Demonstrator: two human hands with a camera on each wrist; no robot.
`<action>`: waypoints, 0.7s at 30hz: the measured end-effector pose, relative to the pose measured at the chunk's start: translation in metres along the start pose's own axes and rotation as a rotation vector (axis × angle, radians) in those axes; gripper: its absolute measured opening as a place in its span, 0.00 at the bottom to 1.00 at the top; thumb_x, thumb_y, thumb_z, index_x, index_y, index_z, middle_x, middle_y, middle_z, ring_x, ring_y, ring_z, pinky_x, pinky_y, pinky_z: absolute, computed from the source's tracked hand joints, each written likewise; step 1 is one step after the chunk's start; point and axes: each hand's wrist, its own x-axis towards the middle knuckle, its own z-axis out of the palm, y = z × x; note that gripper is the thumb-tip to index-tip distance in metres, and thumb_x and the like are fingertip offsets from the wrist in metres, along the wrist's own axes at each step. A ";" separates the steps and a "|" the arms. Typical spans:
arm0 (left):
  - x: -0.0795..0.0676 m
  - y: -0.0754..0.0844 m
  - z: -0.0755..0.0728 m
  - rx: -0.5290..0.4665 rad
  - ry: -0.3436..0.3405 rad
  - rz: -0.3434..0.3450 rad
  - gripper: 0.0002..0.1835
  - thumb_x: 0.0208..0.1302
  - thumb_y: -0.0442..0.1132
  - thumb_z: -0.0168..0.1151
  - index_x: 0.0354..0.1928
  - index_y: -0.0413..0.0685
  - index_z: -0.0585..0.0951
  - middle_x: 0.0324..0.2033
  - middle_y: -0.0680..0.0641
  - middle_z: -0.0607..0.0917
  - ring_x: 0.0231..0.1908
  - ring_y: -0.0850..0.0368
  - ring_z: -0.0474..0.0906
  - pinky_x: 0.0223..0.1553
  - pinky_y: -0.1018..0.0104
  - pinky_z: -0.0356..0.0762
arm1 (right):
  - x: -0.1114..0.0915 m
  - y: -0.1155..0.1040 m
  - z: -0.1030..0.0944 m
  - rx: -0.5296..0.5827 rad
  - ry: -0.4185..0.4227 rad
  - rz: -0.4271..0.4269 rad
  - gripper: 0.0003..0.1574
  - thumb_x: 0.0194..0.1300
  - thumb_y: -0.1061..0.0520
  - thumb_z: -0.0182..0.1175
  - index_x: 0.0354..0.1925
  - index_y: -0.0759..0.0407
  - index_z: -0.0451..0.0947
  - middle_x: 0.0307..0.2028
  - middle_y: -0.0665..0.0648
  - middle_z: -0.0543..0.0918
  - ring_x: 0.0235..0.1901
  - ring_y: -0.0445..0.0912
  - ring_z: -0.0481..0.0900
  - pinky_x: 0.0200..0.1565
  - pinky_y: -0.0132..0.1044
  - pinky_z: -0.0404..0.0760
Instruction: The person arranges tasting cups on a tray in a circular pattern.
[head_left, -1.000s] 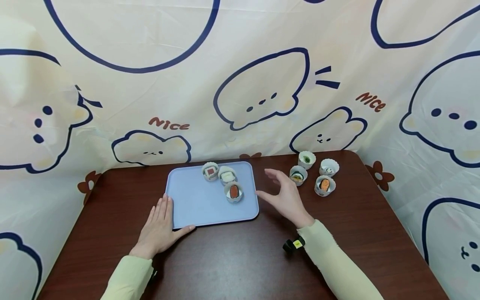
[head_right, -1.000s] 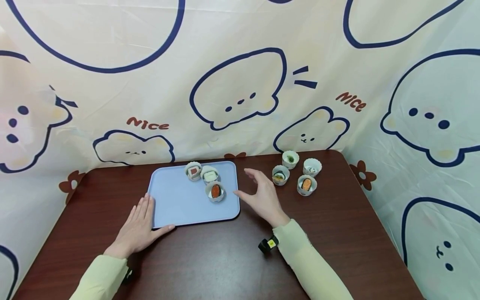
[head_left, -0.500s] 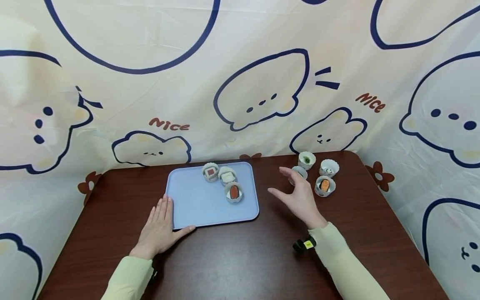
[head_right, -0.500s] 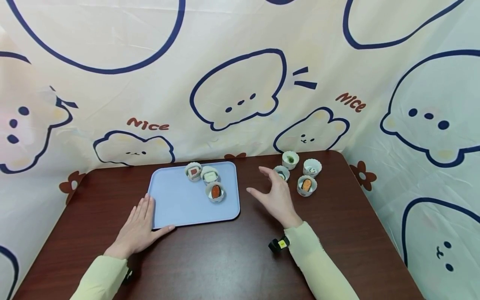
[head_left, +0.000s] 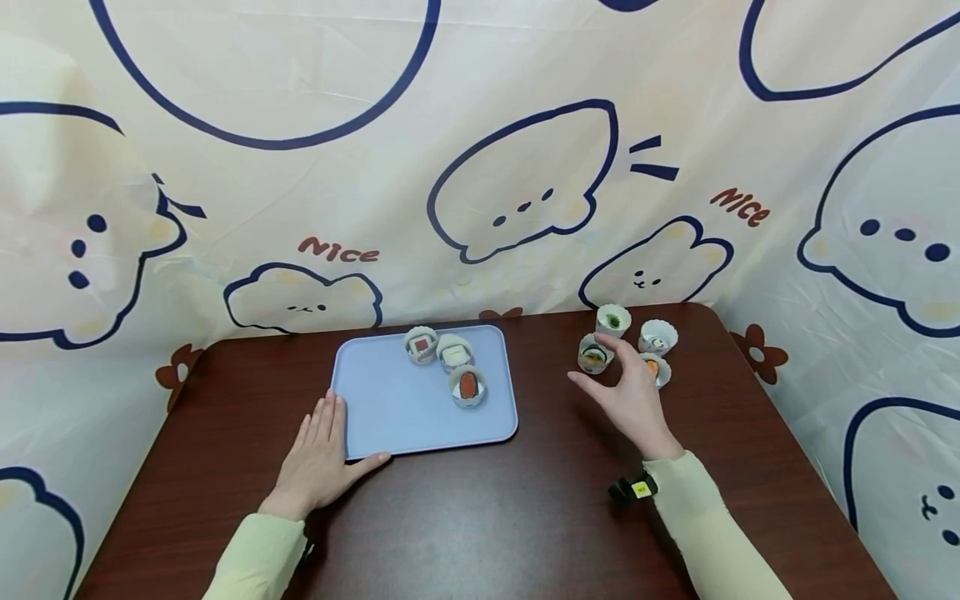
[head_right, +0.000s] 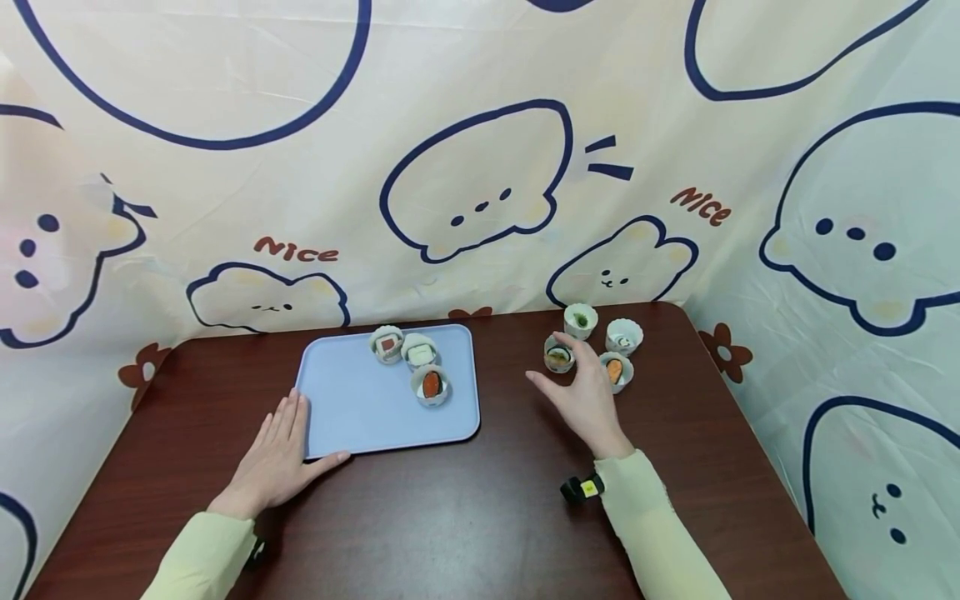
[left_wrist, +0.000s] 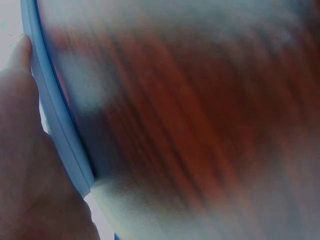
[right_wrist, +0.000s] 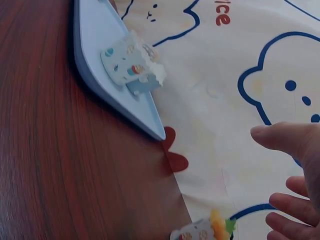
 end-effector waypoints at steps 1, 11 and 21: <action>0.000 0.000 0.000 -0.004 0.002 0.001 0.68 0.59 0.80 0.53 0.76 0.25 0.48 0.77 0.27 0.46 0.76 0.32 0.41 0.74 0.43 0.35 | 0.000 0.001 -0.002 -0.005 0.008 0.001 0.44 0.57 0.48 0.78 0.67 0.59 0.73 0.63 0.58 0.78 0.63 0.58 0.73 0.62 0.59 0.70; 0.000 0.007 -0.009 0.005 -0.028 -0.016 0.68 0.59 0.79 0.56 0.76 0.24 0.49 0.76 0.26 0.46 0.76 0.31 0.43 0.73 0.39 0.42 | -0.001 0.013 -0.019 -0.064 0.067 0.024 0.42 0.57 0.50 0.79 0.66 0.59 0.74 0.61 0.61 0.79 0.60 0.59 0.74 0.61 0.60 0.68; 0.000 0.008 -0.011 0.015 -0.047 -0.026 0.69 0.58 0.80 0.54 0.76 0.23 0.49 0.77 0.26 0.45 0.76 0.31 0.43 0.72 0.38 0.43 | -0.005 0.027 -0.036 -0.096 0.087 0.101 0.45 0.59 0.49 0.77 0.68 0.61 0.71 0.64 0.65 0.75 0.62 0.61 0.72 0.60 0.63 0.71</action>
